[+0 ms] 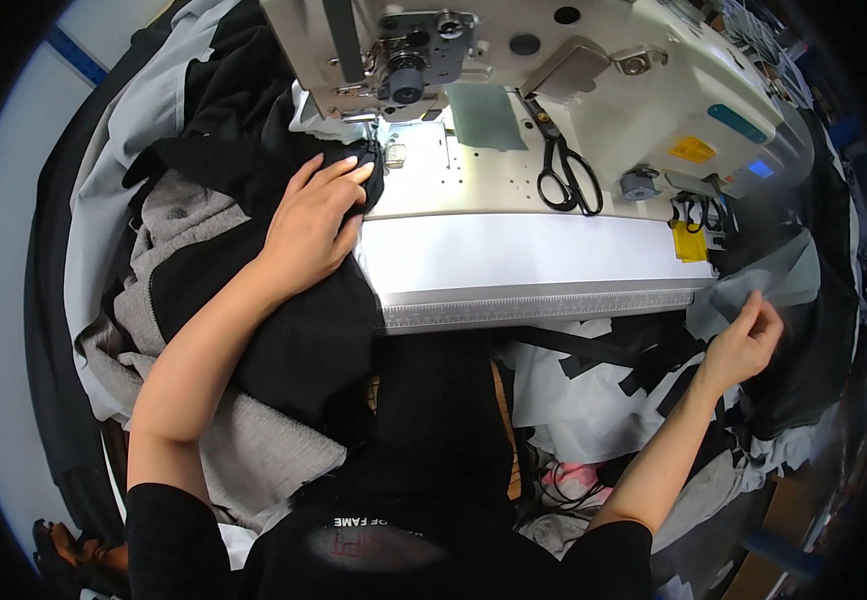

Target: Sewing pieces of fabric and lining together using an industrial sewing machine.

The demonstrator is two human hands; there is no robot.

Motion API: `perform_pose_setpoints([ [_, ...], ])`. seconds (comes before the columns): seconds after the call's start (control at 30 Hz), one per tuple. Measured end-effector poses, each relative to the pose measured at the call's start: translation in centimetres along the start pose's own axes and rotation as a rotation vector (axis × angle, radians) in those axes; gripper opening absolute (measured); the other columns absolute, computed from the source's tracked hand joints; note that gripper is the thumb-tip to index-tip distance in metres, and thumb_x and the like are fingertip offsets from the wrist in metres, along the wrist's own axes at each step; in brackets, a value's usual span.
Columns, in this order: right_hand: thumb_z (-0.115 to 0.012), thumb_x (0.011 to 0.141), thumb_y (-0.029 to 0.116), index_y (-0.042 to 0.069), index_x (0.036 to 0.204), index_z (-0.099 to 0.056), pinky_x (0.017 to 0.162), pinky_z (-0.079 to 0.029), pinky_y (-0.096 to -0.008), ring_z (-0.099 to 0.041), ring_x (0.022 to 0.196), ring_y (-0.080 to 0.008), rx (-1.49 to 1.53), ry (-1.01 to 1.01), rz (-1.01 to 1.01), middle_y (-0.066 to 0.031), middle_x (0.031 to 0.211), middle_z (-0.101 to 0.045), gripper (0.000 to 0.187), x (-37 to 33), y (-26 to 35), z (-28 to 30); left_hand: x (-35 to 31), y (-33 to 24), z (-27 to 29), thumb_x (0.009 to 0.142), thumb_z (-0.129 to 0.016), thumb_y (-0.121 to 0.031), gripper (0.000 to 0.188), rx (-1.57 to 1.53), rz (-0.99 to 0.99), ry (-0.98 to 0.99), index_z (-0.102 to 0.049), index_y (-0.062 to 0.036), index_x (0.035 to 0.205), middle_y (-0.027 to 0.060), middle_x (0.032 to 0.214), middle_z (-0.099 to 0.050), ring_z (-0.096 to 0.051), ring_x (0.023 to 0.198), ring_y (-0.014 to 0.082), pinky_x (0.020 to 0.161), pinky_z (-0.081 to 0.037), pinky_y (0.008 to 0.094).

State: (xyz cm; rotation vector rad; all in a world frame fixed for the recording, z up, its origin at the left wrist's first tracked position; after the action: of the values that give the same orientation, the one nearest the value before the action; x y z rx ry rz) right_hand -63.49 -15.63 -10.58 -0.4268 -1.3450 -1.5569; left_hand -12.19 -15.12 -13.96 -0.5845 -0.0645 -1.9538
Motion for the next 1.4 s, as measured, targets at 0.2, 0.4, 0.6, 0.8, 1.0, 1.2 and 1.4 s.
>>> perform_pose_setpoints([
  [0.2, -0.066, 0.097, 0.012, 0.001, 0.096, -0.058, 0.072, -0.045, -0.0204, -0.053, 0.077, -0.0074, 0.301, 0.311, 0.034, -0.0002, 0.09, -0.059, 0.014, -2.7, 8.0, -1.1, 0.2, -0.3, 0.1, 0.081, -0.061, -0.002, 0.02, 0.006, -0.108, -0.011, -0.056, -0.0012, 0.101, 0.0182, 0.13, -0.059, -0.052, 0.128, 0.0328, 0.113, -0.036, 0.0485],
  [0.4, -0.068, 0.094, 0.007, 0.001, 0.096, -0.055, 0.07, -0.046, -0.023, -0.054, 0.075, -0.0111, 0.365, 0.498, 0.106, -0.0036, 0.089, -0.058, 0.015, -5.3, 13.6, -2.6, 0.7, -0.2, 0.2, 0.081, -0.06, -0.001, 0.021, -0.002, -0.113, -0.006, -0.055, -0.0011, 0.101, 0.0188, 0.131, -0.058, -0.053, 0.126, 0.0336, 0.112, -0.036, 0.049],
  [0.6, -0.069, 0.09, 0.004, 0.001, 0.091, -0.057, 0.061, -0.046, -0.0301, -0.055, 0.064, -0.0209, 0.575, 0.857, 0.175, -0.011, 0.081, -0.058, 0.012, -11.6, 21.1, -4.7, 0.6, 0.0, 0.1, 0.081, -0.06, -0.002, 0.021, -0.008, -0.104, 0.01, -0.055, -0.0011, 0.101, 0.019, 0.131, -0.059, -0.052, 0.127, 0.0339, 0.112, -0.036, 0.0494],
  [0.8, -0.062, 0.088, -0.006, 0.0, 0.098, -0.066, 0.063, -0.045, -0.0338, -0.054, 0.068, -0.0252, 0.798, 1.146, 0.358, -0.0108, 0.08, -0.053, 0.013, -12.4, 26.3, -6.4, 0.4, -0.1, 0.0, 0.081, -0.059, -0.003, 0.025, 0.031, -0.091, 0.016, -0.058, -0.0009, 0.106, 0.0153, 0.129, -0.06, -0.051, 0.127, 0.03, 0.113, -0.035, 0.0482],
  [1.0, -0.051, 0.079, -0.011, -0.002, 0.116, -0.06, 0.07, -0.048, -0.0397, -0.058, 0.079, -0.0281, 0.795, 1.278, 0.565, -0.0151, 0.09, -0.053, 0.039, -14.2, 27.4, -7.1, -0.3, 0.8, -0.2, 0.08, -0.061, -0.002, 0.028, 0.02, -0.135, -0.006, -0.057, -0.0019, 0.108, 0.0137, 0.127, -0.062, -0.053, 0.126, 0.0315, 0.112, -0.036, 0.0498],
  [1.2, -0.058, 0.079, 0.0, -0.003, 0.107, -0.059, 0.068, -0.049, -0.0365, -0.057, 0.08, -0.0269, 1.224, 1.432, 0.642, -0.0128, 0.088, -0.052, 0.028, -18.4, 30.8, -1.9, 0.0, 1.8, -0.1, 0.08, -0.063, -0.002, 0.028, 0.005, -0.188, 0.017, -0.057, -0.0028, 0.108, 0.015, 0.127, -0.063, -0.055, 0.126, 0.0321, 0.112, -0.037, 0.0514],
  [1.4, -0.069, 0.073, 0.008, 0.008, 0.091, -0.066, 0.076, -0.044, -0.0417, -0.055, 0.087, -0.029, 0.928, 1.052, 0.894, -0.0134, 0.099, -0.056, 0.018, -15.8, 31.6, -6.1, 0.1, 1.7, 0.2, 0.077, -0.064, -0.002, 0.03, 0.028, -0.259, 0.004, -0.057, -0.0011, 0.106, 0.0177, 0.125, -0.064, -0.055, 0.126, 0.0326, 0.114, -0.036, 0.049],
])
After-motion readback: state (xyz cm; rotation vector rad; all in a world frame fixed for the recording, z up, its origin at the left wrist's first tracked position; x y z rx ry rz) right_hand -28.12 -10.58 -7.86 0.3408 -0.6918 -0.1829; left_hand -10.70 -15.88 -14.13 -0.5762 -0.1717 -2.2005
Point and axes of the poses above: each hand's wrist, its own x-axis towards the middle knuckle, its own z-axis out of the back of the hand, y = z × x, the point moved 4 cm from there along x, towards the middle knuckle
